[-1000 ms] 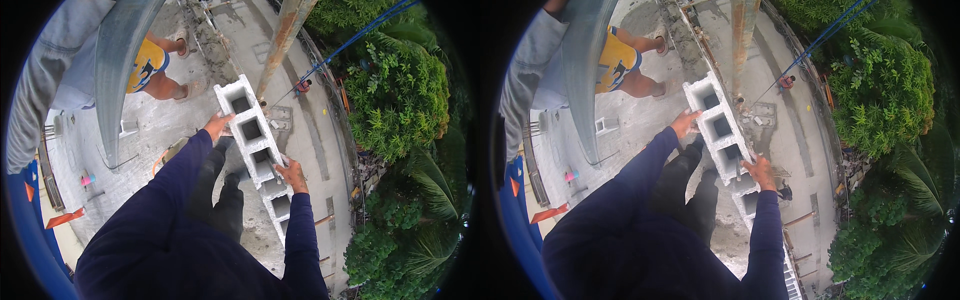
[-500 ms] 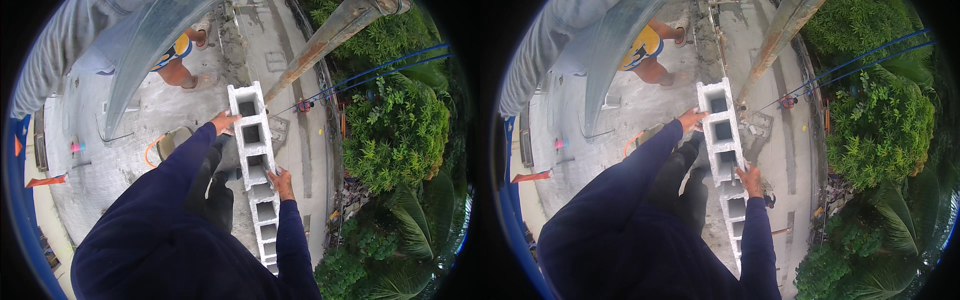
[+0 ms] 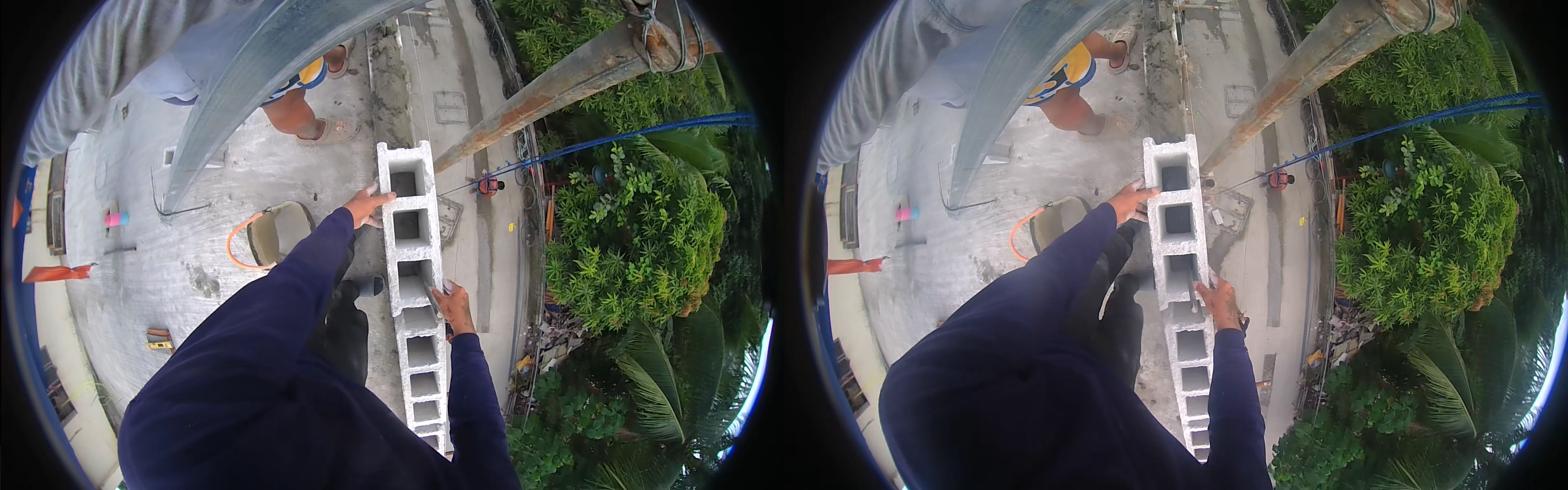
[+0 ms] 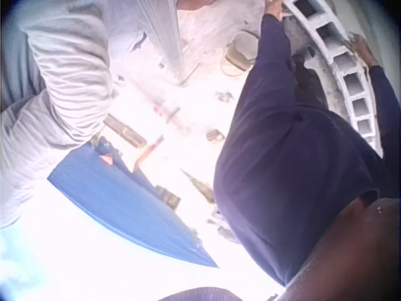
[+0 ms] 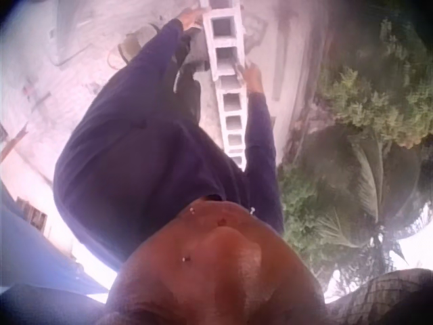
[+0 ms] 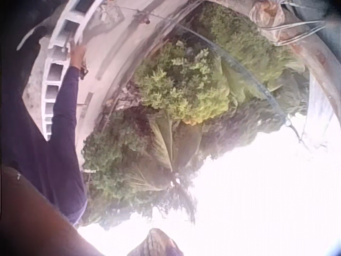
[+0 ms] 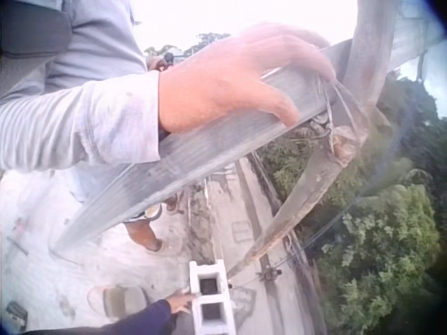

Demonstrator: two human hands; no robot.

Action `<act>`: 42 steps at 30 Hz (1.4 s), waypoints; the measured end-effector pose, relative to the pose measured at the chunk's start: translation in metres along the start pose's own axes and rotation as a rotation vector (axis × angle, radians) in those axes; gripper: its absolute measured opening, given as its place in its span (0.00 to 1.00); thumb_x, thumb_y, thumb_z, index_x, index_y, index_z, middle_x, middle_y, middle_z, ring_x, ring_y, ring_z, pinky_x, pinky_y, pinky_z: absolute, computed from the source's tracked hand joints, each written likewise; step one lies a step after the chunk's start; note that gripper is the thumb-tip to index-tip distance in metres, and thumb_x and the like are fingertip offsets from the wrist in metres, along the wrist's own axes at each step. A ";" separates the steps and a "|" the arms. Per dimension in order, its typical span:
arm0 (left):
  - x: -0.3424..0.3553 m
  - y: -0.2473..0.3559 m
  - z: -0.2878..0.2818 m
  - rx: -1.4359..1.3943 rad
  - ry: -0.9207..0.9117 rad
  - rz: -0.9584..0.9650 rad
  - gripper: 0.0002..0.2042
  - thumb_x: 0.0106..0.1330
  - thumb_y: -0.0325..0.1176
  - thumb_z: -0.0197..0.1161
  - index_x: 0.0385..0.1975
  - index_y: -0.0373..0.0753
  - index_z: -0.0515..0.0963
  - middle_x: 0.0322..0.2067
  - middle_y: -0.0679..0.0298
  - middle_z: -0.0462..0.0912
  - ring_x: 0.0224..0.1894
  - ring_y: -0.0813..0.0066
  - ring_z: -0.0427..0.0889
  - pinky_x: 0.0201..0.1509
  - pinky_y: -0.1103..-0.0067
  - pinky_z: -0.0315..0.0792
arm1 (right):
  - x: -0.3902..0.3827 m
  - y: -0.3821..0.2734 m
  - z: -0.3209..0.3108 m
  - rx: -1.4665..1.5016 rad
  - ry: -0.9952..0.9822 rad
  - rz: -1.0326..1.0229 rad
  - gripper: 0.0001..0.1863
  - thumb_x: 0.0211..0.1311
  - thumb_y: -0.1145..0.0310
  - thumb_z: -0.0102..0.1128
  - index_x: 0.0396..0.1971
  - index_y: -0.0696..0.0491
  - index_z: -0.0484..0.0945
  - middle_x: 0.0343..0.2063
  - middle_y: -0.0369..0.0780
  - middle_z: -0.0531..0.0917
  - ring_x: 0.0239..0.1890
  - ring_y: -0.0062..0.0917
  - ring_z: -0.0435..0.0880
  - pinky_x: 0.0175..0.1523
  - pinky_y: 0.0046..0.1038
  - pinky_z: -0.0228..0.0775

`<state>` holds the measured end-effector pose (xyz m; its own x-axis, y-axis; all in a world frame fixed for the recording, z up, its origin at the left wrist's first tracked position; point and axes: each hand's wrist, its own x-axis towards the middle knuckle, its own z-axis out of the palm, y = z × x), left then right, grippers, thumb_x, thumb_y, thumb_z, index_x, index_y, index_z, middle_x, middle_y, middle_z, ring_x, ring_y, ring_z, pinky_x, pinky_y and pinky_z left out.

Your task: The person lifts and places hollow concrete blocks onto a wall on a rooftop. They align each block with the existing row and adjust its position by hand. Another worker is visible nearby.

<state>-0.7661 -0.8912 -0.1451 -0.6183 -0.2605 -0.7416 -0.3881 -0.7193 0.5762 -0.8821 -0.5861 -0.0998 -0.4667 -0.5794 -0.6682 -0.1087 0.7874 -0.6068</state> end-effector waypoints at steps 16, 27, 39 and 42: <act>-0.008 0.001 -0.013 0.077 0.015 -0.022 0.49 0.55 0.56 0.62 0.68 0.40 0.37 0.64 0.52 0.55 0.62 0.51 0.60 0.57 0.54 0.63 | 0.016 0.031 0.007 0.036 0.052 -0.028 0.25 0.52 0.61 0.65 0.45 0.63 0.75 0.35 0.50 0.82 0.37 0.33 0.82 0.44 0.29 0.71; -0.048 -0.022 -0.184 1.133 0.492 -0.206 0.35 0.53 0.54 0.60 0.59 0.40 0.65 0.46 0.51 0.76 0.37 0.66 0.79 0.39 0.70 0.74 | -0.073 -0.019 0.012 0.377 0.625 0.126 0.16 0.58 0.64 0.58 0.37 0.63 0.77 0.27 0.44 0.83 0.21 0.21 0.78 0.28 0.24 0.71; 0.010 0.124 -0.041 1.366 0.108 0.280 0.34 0.56 0.52 0.57 0.59 0.38 0.64 0.55 0.49 0.70 0.58 0.55 0.69 0.61 0.72 0.62 | -0.074 -0.045 0.109 0.304 0.763 0.444 0.28 0.51 0.54 0.63 0.41 0.66 0.76 0.36 0.53 0.82 0.41 0.40 0.82 0.47 0.33 0.71; 0.024 0.149 -0.002 1.468 0.025 0.370 0.35 0.55 0.52 0.58 0.61 0.38 0.61 0.57 0.48 0.68 0.60 0.55 0.67 0.62 0.70 0.61 | -0.065 -0.061 0.112 0.287 0.816 0.427 0.30 0.47 0.52 0.65 0.39 0.67 0.76 0.34 0.56 0.81 0.40 0.43 0.81 0.47 0.33 0.71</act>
<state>-0.8376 -1.0061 -0.0781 -0.8252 -0.2987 -0.4793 -0.5449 0.6442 0.5367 -0.7467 -0.6203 -0.0679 -0.8954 0.1541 -0.4178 0.3799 0.7537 -0.5363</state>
